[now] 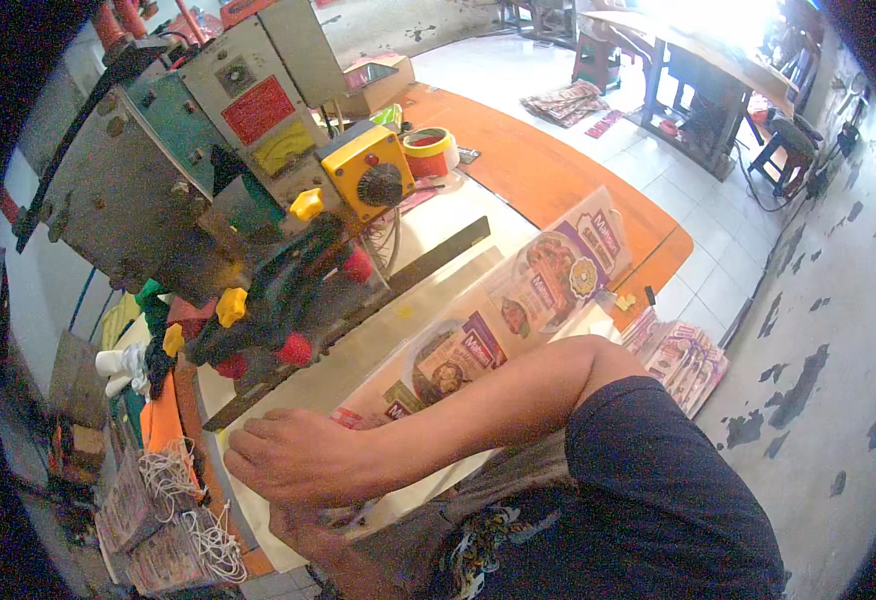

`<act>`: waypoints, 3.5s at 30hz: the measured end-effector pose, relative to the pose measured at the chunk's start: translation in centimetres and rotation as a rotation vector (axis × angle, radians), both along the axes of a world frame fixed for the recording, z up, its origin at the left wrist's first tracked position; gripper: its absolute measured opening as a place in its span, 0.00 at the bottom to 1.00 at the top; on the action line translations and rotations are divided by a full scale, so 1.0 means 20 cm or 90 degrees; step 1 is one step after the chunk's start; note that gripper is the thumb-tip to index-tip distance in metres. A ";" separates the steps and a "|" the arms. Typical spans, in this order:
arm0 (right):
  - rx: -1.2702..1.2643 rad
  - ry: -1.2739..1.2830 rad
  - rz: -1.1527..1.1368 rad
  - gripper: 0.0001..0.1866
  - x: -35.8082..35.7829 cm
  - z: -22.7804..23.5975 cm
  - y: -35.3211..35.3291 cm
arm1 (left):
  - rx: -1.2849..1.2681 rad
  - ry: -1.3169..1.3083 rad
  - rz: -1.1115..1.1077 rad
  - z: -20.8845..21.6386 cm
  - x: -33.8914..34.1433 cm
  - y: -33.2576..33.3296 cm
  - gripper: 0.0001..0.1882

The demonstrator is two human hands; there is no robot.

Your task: The person positions printed food packaging material onto a heating plate of a machine and manually applies pressure to seal edges.

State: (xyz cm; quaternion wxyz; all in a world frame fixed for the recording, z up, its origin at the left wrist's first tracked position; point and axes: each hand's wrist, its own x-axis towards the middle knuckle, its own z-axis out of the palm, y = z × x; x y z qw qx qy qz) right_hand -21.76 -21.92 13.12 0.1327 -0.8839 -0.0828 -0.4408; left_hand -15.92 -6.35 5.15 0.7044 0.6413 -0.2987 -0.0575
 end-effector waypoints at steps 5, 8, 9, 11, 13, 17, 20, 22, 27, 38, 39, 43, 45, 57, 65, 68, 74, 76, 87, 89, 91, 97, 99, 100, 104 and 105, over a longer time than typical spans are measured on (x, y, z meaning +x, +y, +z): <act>-0.006 -0.017 -0.044 0.11 -0.04 0.06 -0.02 | 0.001 -0.009 -0.008 -0.10 0.09 0.07 0.30; 0.023 -0.147 -0.181 0.09 -0.04 0.19 -0.19 | -0.106 -0.171 -0.098 -0.27 0.32 0.26 0.30; 0.039 -0.146 -0.175 0.10 -0.05 0.23 -0.23 | -0.120 -0.088 -0.075 -0.22 0.30 0.26 0.30; 0.078 -0.142 -0.157 0.10 -0.09 0.30 -0.32 | -0.166 0.081 -0.030 -0.10 0.25 0.24 0.30; 0.088 0.001 -0.095 0.11 -0.16 0.37 -0.34 | -0.174 0.095 0.074 -0.12 0.29 0.29 0.28; 0.043 0.111 -0.013 0.17 -0.22 0.42 -0.39 | -0.138 0.112 0.105 -0.18 0.42 0.36 0.31; 0.047 0.220 0.001 0.18 -0.22 0.44 -0.44 | -0.193 0.170 0.038 -0.14 0.41 0.32 0.26; 0.061 0.252 0.016 0.15 -0.22 0.45 -0.43 | -0.192 0.188 0.017 -0.10 0.39 0.29 0.24; -0.001 0.301 0.084 0.12 -0.16 0.36 -0.40 | -0.201 0.244 -0.058 -0.08 0.31 0.26 0.25; -0.117 0.285 0.065 0.13 -0.09 0.31 -0.30 | -0.106 0.229 -0.139 0.13 0.13 0.05 0.17; -0.136 0.296 0.056 0.12 -0.09 0.31 -0.30 | -0.104 0.228 -0.155 0.14 0.12 0.04 0.17; -0.199 0.249 0.066 0.10 -0.07 0.29 -0.30 | -0.091 0.209 -0.182 0.15 0.11 0.03 0.17; -0.215 0.232 0.063 0.10 -0.07 0.29 -0.29 | -0.092 0.201 -0.187 0.16 0.11 0.03 0.17; -0.248 0.195 0.023 0.09 -0.05 0.24 -0.26 | -0.014 0.213 -0.164 0.18 0.10 0.03 0.16; -0.264 0.141 0.031 0.06 -0.05 0.22 -0.30 | -0.036 0.142 -0.072 0.22 0.07 -0.01 0.19; -0.250 0.110 0.050 0.07 -0.04 0.22 -0.32 | -0.047 0.150 -0.056 0.24 0.05 -0.04 0.20; -0.228 0.054 -0.002 0.07 -0.07 0.20 -0.30 | -0.098 0.205 -0.060 0.26 0.01 -0.10 0.22; -0.227 0.030 -0.016 0.08 -0.08 0.19 -0.28 | -0.109 0.179 -0.111 0.21 0.04 -0.05 0.22; -0.193 0.083 0.056 0.09 -0.07 0.16 -0.33 | -0.066 0.184 -0.063 0.15 0.06 0.00 0.23; -0.185 0.093 0.077 0.09 -0.07 0.18 -0.32 | -0.048 0.188 -0.059 0.16 0.06 0.01 0.24; -0.167 0.084 0.108 0.09 -0.07 0.20 -0.31 | -0.039 0.194 -0.042 0.16 0.04 0.02 0.25; -0.166 0.063 0.114 0.09 -0.04 0.21 -0.25 | -0.101 0.150 -0.070 0.11 0.00 -0.04 0.19; -0.176 0.070 0.118 0.08 -0.03 0.21 -0.25 | -0.101 0.136 -0.070 0.10 0.01 -0.04 0.20; -0.181 0.073 0.120 0.08 -0.03 0.21 -0.25 | -0.100 0.130 -0.069 0.10 0.01 -0.04 0.20; -0.218 0.077 0.117 0.09 -0.05 0.23 -0.24 | -0.121 0.100 -0.091 0.09 0.00 -0.09 0.19; -0.225 0.069 0.127 0.09 -0.06 0.23 -0.26 | -0.107 0.104 -0.085 0.09 0.00 -0.08 0.19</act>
